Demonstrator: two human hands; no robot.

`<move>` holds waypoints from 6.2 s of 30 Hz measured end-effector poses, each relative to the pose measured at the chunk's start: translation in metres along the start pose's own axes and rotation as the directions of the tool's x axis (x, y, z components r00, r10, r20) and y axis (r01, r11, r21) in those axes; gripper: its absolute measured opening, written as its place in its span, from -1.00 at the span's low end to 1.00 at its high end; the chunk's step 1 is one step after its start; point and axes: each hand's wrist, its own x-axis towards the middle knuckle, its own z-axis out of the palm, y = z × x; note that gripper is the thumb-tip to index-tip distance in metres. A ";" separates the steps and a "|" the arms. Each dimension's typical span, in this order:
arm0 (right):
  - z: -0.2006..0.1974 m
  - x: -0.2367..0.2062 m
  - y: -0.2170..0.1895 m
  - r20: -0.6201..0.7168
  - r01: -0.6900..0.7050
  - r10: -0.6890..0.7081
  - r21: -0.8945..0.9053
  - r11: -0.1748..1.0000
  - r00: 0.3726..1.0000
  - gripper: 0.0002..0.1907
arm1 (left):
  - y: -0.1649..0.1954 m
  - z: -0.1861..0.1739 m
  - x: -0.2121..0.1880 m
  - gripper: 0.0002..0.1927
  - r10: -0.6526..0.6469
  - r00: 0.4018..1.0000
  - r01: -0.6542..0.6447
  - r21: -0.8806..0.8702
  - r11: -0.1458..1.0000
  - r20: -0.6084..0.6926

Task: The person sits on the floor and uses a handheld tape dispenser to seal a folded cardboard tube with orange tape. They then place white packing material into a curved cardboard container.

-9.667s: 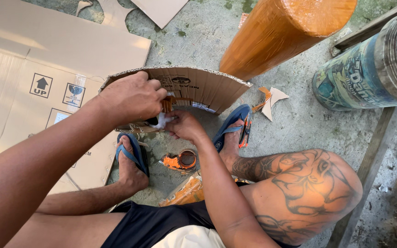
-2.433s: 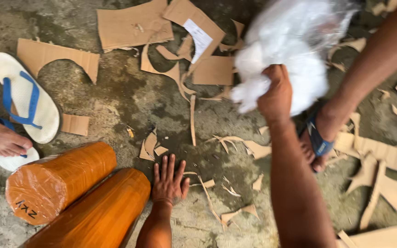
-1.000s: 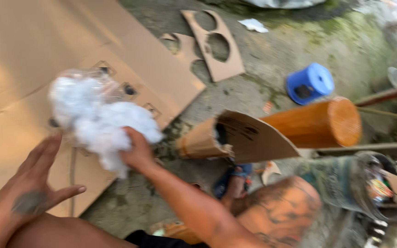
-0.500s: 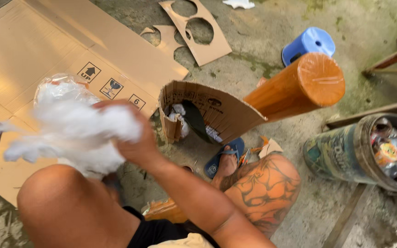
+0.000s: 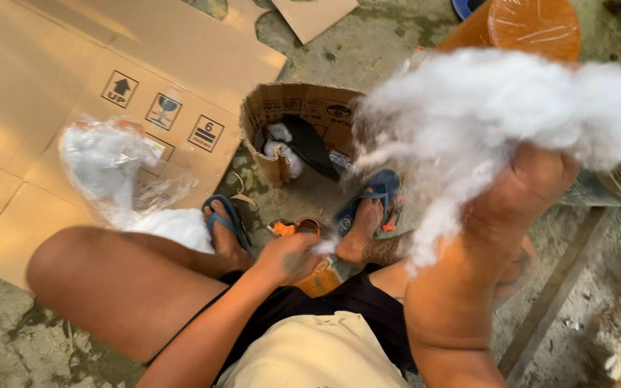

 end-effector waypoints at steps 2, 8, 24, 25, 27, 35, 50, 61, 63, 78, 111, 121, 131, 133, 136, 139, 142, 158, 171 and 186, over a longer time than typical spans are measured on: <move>-0.026 -0.013 0.002 -0.050 -0.038 0.033 -0.089 0.995 0.998 -0.66 | -0.004 0.040 0.055 -0.69 0.042 0.992 -0.086 0.402 0.912 0.117; -0.120 -0.060 0.007 -0.109 -0.329 0.311 -0.367 0.870 0.944 -0.65 | -0.018 0.125 0.071 -0.57 0.099 0.842 -0.409 0.507 0.759 0.531; -0.099 -0.121 0.085 0.212 -0.382 0.561 -0.541 0.749 0.800 -0.61 | 0.016 -0.017 -0.021 0.37 0.200 0.947 -0.273 -0.303 0.913 -0.250; -0.083 -0.127 0.093 0.283 -0.322 0.541 -0.559 0.764 0.792 -0.59 | 0.031 -0.017 -0.019 0.40 0.237 0.922 -0.334 -0.318 0.887 -0.306; -0.057 -0.141 0.103 0.353 -0.708 0.775 -0.324 0.628 0.525 -0.59 | 0.050 -0.011 -0.010 0.29 0.199 0.890 -0.394 -0.475 0.787 -0.410; -0.064 -0.103 0.118 0.302 -0.643 0.892 -0.618 0.452 0.338 -0.89 | 0.000 -0.034 -0.003 -0.76 0.123 0.943 -0.159 -0.095 0.983 -0.311; 0.043 -0.006 0.185 0.574 0.274 0.275 -0.689 0.671 0.771 -0.80 | -0.007 -0.092 -0.001 -0.75 0.278 0.835 -0.331 -0.031 0.943 -0.474; 0.068 -0.013 0.276 0.802 0.612 0.587 -0.522 0.594 0.114 -0.74 | 0.006 -0.147 -0.008 -0.66 0.356 0.742 -0.422 0.018 0.907 -0.567; 0.069 -0.011 0.279 0.738 0.575 0.665 -0.596 0.560 0.117 -0.72 | 0.007 -0.148 -0.006 -0.66 0.366 0.743 -0.441 0.001 0.897 -0.560; 0.036 0.020 0.116 0.675 -0.159 0.738 -0.728 0.667 0.002 -0.51 | 0.007 -0.117 -0.003 -0.63 0.070 0.926 -0.255 -0.477 0.841 -0.372; 0.039 -0.039 0.279 0.451 0.165 0.674 -0.880 0.445 0.585 -0.62 | -0.024 -0.171 -0.081 -0.67 0.527 0.561 -0.722 -0.688 -0.066 -0.639; 0.008 -0.002 0.146 0.383 -0.053 0.769 -0.880 0.473 0.512 -0.56 | -0.003 -0.107 -0.029 -0.66 -0.285 0.940 0.017 -0.807 0.590 -0.189; -0.041 -0.115 0.112 0.362 -0.283 0.735 -0.754 0.592 0.574 -0.58 | 0.024 -0.019 0.036 -0.58 -0.251 0.968 0.158 -0.821 0.549 0.019; -0.057 -0.134 0.123 0.292 -0.316 0.754 -0.775 0.547 0.589 -0.80 | 0.018 -0.012 0.043 -0.57 -0.287 0.932 0.319 -0.875 0.365 0.220; -0.079 -0.154 0.129 -0.088 -0.800 0.911 -0.519 0.303 0.402 -0.80 | 0.009 -0.019 0.050 -0.63 -0.322 0.913 0.374 -0.827 0.419 0.250; -0.092 -0.159 0.125 -0.128 -0.869 0.901 -0.352 0.348 0.413 -0.84 | 0.005 -0.034 0.052 -0.65 -0.277 0.930 0.355 -0.794 0.493 0.243; -0.094 -0.149 0.117 -0.041 -0.797 0.827 -0.295 0.526 0.561 -0.85 | -0.001 -0.047 0.048 -0.57 -0.261 0.949 0.306 -0.325 0.895 0.176; -0.069 -0.187 0.207 0.255 -0.874 0.954 0.413 -0.255 -0.158 -0.75 | 0.032 -0.242 0.014 -0.35 0.001 0.817 -0.113 -0.158 0.981 -0.577; -0.049 -0.174 0.289 -0.039 -0.729 0.989 0.673 0.129 0.140 -0.82 | 0.126 -0.204 0.189 -0.46 0.123 0.905 -0.378 0.638 0.671 0.407; -0.060 -0.168 0.283 -0.084 -0.854 0.859 0.096 0.512 0.506 -0.74 | 0.052 -0.152 0.231 -0.40 0.152 0.850 -0.501 0.684 0.531 0.504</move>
